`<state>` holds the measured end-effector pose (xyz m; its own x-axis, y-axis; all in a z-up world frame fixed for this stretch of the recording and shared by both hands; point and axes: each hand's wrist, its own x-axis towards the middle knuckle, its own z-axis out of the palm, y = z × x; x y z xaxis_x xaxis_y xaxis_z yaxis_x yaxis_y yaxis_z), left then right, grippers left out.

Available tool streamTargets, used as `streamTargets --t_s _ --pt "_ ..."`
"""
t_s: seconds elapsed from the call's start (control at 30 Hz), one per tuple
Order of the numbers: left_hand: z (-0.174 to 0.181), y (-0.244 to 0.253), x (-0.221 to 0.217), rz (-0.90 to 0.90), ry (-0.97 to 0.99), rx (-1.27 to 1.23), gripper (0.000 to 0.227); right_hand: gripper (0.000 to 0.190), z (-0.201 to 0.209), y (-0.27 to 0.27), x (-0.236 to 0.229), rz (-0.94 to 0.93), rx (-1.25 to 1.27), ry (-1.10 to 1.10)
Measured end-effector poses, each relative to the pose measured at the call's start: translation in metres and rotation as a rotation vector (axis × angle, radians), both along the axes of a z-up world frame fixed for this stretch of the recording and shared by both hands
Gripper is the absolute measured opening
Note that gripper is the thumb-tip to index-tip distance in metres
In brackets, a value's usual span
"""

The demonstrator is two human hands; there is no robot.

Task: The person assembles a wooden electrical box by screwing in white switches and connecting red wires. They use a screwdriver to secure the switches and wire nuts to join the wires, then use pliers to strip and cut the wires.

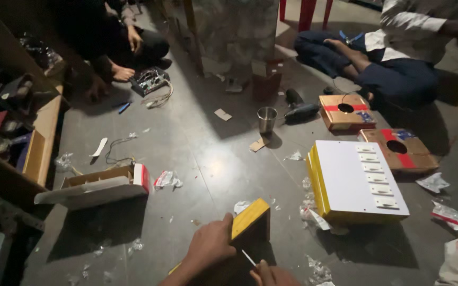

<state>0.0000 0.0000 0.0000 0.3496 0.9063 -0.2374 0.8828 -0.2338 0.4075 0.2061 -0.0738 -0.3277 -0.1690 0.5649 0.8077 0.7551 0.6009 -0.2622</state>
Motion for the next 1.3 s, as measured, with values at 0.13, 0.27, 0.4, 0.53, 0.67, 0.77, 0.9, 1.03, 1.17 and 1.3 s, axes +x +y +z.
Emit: streamTargets --t_s 0.13,0.27,0.4,0.53,0.67,0.77,0.9,1.03,1.17,1.3 --pt "0.003 -0.005 0.003 0.027 -0.001 0.004 0.049 0.038 0.018 0.002 -0.016 -0.087 0.099 0.020" --pt "0.004 0.000 -0.001 0.018 -0.017 0.030 0.049 0.029 0.069 -0.010 -0.026 -0.259 -0.168 0.083" --pt "-0.001 0.001 -0.005 -0.008 -0.041 0.039 0.049 0.018 0.138 -0.030 -0.039 -0.199 -0.222 0.463" --pt "0.001 0.005 -0.004 0.009 -0.004 0.029 0.050 0.025 0.198 -0.032 -0.030 -0.135 -0.914 0.873" --pt "0.004 0.006 -0.006 -0.020 -0.023 0.065 0.054 0.040 0.229 -0.033 -0.027 -0.090 -1.343 1.159" --pt "-0.005 0.011 -0.010 0.009 0.043 0.040 0.059 0.033 0.236 -0.035 -0.023 0.115 -0.924 0.828" --pt "-0.007 0.016 -0.015 0.063 -0.007 0.031 0.067 0.025 0.257 -0.049 -0.020 -0.066 -0.961 0.678" --pt "0.006 0.031 -0.010 -0.019 -0.054 0.140 0.061 0.032 0.282 -0.047 -0.020 -0.176 -0.756 0.468" --pt "0.011 0.034 0.000 -0.005 0.056 0.246 0.063 0.030 0.291 -0.041 -0.016 -0.171 -0.799 0.474" --pt "0.011 0.028 0.005 0.028 0.118 0.329 0.052 0.029 0.288 -0.031 -0.014 -0.128 -0.683 0.395"
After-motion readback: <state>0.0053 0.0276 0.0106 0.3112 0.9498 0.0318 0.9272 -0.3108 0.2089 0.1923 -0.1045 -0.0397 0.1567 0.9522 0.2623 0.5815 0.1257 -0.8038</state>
